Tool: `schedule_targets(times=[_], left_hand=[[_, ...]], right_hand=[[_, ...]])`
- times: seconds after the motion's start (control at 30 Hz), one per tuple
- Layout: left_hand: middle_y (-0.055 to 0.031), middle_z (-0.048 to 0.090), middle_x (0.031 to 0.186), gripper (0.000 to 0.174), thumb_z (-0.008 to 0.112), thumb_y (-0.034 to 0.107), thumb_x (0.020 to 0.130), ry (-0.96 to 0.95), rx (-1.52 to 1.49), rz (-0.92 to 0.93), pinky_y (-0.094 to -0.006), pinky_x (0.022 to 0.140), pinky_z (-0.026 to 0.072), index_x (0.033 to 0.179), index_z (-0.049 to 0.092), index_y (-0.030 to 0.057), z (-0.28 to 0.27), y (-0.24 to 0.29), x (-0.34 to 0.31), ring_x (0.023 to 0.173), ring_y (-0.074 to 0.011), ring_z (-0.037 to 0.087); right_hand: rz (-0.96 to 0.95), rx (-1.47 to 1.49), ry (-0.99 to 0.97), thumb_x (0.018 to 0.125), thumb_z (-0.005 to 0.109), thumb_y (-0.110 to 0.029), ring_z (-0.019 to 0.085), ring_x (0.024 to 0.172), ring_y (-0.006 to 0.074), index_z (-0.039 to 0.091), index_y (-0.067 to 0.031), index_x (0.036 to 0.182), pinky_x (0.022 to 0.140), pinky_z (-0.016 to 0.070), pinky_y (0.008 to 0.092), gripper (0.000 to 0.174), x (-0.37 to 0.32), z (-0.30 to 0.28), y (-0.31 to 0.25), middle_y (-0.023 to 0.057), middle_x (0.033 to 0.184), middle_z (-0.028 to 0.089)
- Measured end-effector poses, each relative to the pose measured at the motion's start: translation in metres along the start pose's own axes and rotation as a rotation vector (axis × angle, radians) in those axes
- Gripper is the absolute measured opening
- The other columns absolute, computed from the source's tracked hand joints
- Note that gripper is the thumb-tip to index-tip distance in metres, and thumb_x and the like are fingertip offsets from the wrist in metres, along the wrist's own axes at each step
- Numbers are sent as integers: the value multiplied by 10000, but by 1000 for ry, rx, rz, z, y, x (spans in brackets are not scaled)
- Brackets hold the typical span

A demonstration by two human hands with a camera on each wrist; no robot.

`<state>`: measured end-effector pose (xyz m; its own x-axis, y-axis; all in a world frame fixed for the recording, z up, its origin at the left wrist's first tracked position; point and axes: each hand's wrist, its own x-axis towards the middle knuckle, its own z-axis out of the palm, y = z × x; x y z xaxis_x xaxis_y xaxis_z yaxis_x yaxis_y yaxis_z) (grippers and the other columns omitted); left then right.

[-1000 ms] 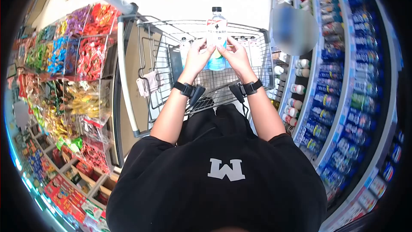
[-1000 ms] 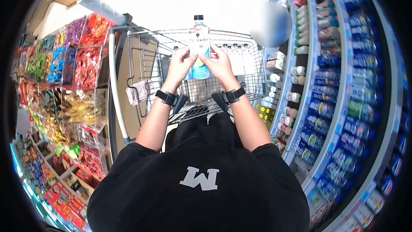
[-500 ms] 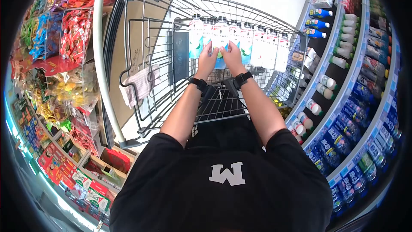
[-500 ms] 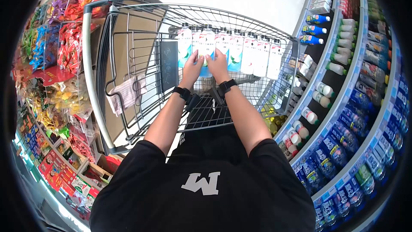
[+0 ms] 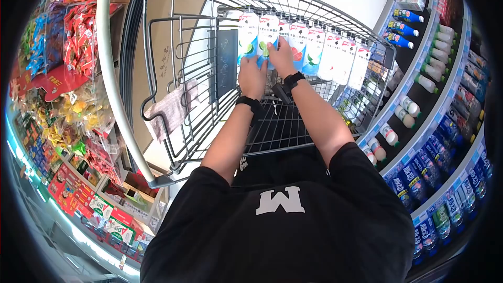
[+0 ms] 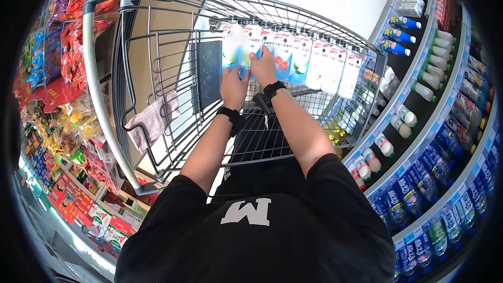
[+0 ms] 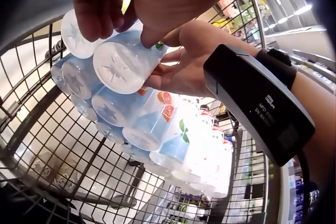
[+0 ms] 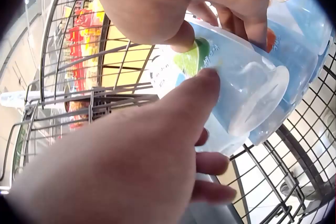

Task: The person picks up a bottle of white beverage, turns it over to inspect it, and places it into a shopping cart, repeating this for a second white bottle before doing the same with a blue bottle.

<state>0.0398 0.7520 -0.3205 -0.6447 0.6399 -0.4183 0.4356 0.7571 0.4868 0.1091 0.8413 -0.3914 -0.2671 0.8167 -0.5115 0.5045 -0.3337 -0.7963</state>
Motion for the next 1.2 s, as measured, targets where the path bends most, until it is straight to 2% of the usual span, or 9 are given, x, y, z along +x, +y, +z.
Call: schedule_targets(times=[0.07, 0.27, 0.4, 0.5, 0.6, 0.67, 0.9, 1.03, 1.2], left_hand=[[-157, 617, 943, 396, 676, 318, 846, -21, 12, 3, -417, 766, 501, 1115, 635, 31, -3, -4, 4, 894, -327, 619], [-121, 617, 861, 314, 668, 209, 848, -23, -83, 94, -406, 716, 493, 1106, 626, 33, -2, -15, 12, 803, -297, 618], [-120, 616, 898, 314, 639, 178, 861, -24, -59, 104, -411, 734, 493, 1148, 604, 56, 0, -13, 13, 829, -300, 619], [-119, 611, 941, 331, 621, 162, 867, -19, -7, 119, -411, 753, 492, 1182, 586, 66, 4, -16, 14, 855, -298, 618], [-154, 602, 1035, 341, 650, 168, 854, -78, -38, 70, -431, 784, 490, 1174, 581, 74, -1, -14, 13, 944, -329, 608], [-151, 591, 1023, 382, 665, 180, 845, -136, -42, 97, -437, 779, 489, 1197, 568, 71, -8, -9, 11, 932, -333, 606], [-128, 567, 1009, 473, 664, 213, 847, -62, 21, 185, -422, 769, 487, 1278, 528, 77, 7, -19, 10, 895, -295, 599], [-141, 579, 1024, 455, 646, 222, 867, -96, 84, 166, -431, 791, 488, 1278, 511, 78, 1, -18, 3, 927, -311, 605], [-206, 629, 1063, 324, 596, 228, 855, -285, 71, 111, -455, 870, 483, 1128, 609, 55, -19, -37, 0, 997, -372, 608]], right_hand=[[-103, -129, 78, 857, 640, -182, 571, 1005, 431, 531, 35, 1199, 867, 454, 461, 420, 2, 10, 12, 297, 1057, 594], [-3, -194, 128, 885, 617, -203, 501, 1048, 475, 366, 51, 1336, 911, 419, 482, 575, -15, 16, -15, 331, 1176, 455], [43, -227, 152, 895, 597, -196, 503, 1043, 465, 349, 54, 1342, 907, 420, 474, 569, -13, 22, -15, 337, 1209, 420], [-13, -190, 210, 895, 596, -228, 488, 1056, 476, 378, 72, 1342, 929, 405, 479, 581, -16, 23, -16, 408, 1171, 442], [24, -234, 215, 901, 583, -232, 490, 1060, 466, 423, 66, 1318, 914, 413, 474, 537, -17, 18, -28, 355, 1146, 491], [59, -676, 122, 909, 577, -242, 513, 1036, 427, 456, 41, 1311, 890, 424, 452, 507, -22, 4, -43, 272, 1133, 520], [-77, -419, 205, 900, 596, -325, 553, 999, 406, 528, 15, 1262, 838, 454, 462, 502, -12, 7, -5, 235, 1034, 581], [-56, -254, 72, 868, 635, -351, 592, 938, 375, 556, 33, 1208, 811, 475, 440, 519, -11, -14, 20, 234, 970, 613], [-92, -211, -19, 864, 622, -275, 641, 860, 326, 596, 20, 1150, 770, 500, 390, 412, -63, -83, 27, 193, 909, 667]])
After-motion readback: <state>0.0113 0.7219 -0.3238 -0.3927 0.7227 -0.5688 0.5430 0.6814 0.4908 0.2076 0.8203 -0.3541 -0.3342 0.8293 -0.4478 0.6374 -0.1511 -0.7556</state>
